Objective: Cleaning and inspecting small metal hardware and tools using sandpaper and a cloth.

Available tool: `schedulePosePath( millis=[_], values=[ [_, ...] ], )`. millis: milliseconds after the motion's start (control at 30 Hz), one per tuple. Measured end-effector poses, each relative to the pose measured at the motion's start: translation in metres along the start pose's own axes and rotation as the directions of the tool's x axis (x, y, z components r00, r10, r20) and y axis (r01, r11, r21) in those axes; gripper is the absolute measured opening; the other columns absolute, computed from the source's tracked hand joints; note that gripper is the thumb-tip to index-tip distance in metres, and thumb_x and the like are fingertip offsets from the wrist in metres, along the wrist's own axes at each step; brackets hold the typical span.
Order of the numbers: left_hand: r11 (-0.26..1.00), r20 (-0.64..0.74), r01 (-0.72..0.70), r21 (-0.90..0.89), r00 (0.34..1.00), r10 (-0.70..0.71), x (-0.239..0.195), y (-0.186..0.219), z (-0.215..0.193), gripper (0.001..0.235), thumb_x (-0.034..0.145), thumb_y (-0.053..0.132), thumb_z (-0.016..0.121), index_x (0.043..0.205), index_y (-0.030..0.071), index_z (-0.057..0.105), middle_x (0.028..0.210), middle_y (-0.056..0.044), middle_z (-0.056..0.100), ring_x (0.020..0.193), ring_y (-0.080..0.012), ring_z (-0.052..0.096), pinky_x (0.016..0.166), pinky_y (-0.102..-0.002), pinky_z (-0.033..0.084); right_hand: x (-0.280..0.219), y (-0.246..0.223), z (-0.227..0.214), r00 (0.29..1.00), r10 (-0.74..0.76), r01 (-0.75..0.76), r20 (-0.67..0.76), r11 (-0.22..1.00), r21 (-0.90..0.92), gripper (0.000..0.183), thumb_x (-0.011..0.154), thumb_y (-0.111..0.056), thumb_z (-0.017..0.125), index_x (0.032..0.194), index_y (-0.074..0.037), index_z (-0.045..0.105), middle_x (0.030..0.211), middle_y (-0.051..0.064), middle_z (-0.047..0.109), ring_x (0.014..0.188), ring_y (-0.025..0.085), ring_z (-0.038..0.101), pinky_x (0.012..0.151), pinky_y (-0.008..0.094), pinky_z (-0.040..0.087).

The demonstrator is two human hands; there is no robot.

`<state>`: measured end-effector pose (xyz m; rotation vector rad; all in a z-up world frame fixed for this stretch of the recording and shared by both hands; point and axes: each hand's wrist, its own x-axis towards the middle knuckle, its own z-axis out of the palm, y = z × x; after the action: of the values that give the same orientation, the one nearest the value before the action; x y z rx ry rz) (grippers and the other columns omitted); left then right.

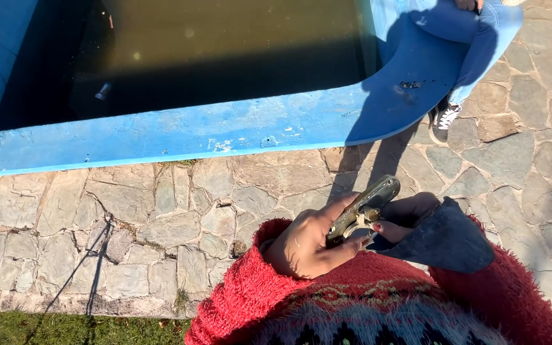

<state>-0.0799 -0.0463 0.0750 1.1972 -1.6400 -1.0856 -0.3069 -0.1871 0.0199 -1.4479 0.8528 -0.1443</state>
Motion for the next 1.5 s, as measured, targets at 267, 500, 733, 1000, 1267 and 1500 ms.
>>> schedulePosePath(
  millis=[267, 500, 733, 1000, 1267, 1500],
  values=[
    [0.999, 0.024, -0.049, 0.001, 0.998, 0.049, 0.001, 0.002, -0.002, 0.064, 0.104, 0.015, 0.064, 0.158, -0.003, 0.035, 0.109, -0.017, 0.076, 0.095, -0.0242, 0.078, 0.084, -0.033, 0.060, -0.004, 0.013, -0.003, 1.000, 0.003, -0.002, -0.011, 1.000, 0.027, 0.031, 0.081, -0.014, 0.077, 0.107, 0.002, 0.081, 0.088, 0.014, 0.084, 0.077, 0.015, 0.074, 0.069, 0.032, 0.060],
    [0.991, -0.017, -0.129, 0.021, 0.991, 0.130, 0.007, -0.016, 0.004, 0.063, 0.108, 0.019, 0.063, 0.159, -0.006, 0.034, 0.107, -0.018, 0.076, 0.090, -0.0235, 0.078, 0.082, -0.034, 0.061, -0.007, 0.006, 0.001, 0.999, 0.029, -0.023, -0.019, 0.960, 0.281, 0.035, 0.087, -0.011, 0.070, 0.118, 0.006, 0.074, 0.094, 0.016, 0.081, 0.081, 0.016, 0.074, 0.071, 0.033, 0.062],
    [0.961, -0.102, -0.059, 0.269, 0.991, 0.089, 0.010, -0.017, 0.013, 0.071, 0.105, 0.025, 0.065, 0.156, -0.012, 0.032, 0.068, -0.018, 0.064, 0.063, -0.0294, 0.071, 0.062, -0.039, 0.056, 0.013, 0.023, 0.000, 0.994, 0.007, 0.002, -0.105, 0.997, 0.079, 0.035, 0.088, -0.013, 0.069, 0.118, 0.005, 0.074, 0.089, 0.017, 0.082, 0.077, 0.016, 0.074, 0.069, 0.032, 0.063],
    [0.981, -0.076, 0.090, 0.174, 0.994, -0.078, 0.009, -0.009, 0.017, 0.070, 0.101, 0.018, 0.059, 0.160, -0.005, 0.029, 0.072, -0.021, 0.070, 0.067, -0.0341, 0.074, 0.065, -0.040, 0.058, 0.009, 0.048, -0.004, 0.995, 0.060, -0.042, -0.080, 0.978, 0.205, 0.036, 0.089, -0.013, 0.069, 0.118, 0.007, 0.073, 0.096, 0.019, 0.081, 0.082, 0.020, 0.076, 0.072, 0.034, 0.062],
    [0.932, 0.002, 0.023, -0.362, 1.000, -0.024, -0.007, -0.040, 0.027, 0.060, 0.112, 0.016, 0.045, 0.165, -0.001, 0.021, 0.154, -0.018, 0.049, 0.142, -0.0230, 0.048, 0.120, -0.034, 0.035, -0.001, 0.021, -0.004, 0.999, 0.040, -0.041, 0.012, 0.962, 0.270, 0.036, 0.086, -0.009, 0.071, 0.117, 0.007, 0.074, 0.100, 0.018, 0.082, 0.089, 0.022, 0.077, 0.079, 0.036, 0.063],
    [0.720, -0.178, -0.055, -0.692, 0.979, -0.097, -0.016, -0.112, 0.060, 0.054, 0.115, 0.018, 0.041, 0.164, 0.001, 0.029, 0.161, -0.015, 0.042, 0.149, -0.0190, 0.039, 0.125, -0.031, 0.027, 0.012, 0.003, 0.026, 0.984, 0.151, -0.140, -0.094, 0.983, 0.116, 0.038, 0.083, -0.015, 0.079, 0.118, 0.000, 0.074, 0.098, 0.013, 0.082, 0.089, 0.017, 0.076, 0.078, 0.033, 0.061]
  ],
)
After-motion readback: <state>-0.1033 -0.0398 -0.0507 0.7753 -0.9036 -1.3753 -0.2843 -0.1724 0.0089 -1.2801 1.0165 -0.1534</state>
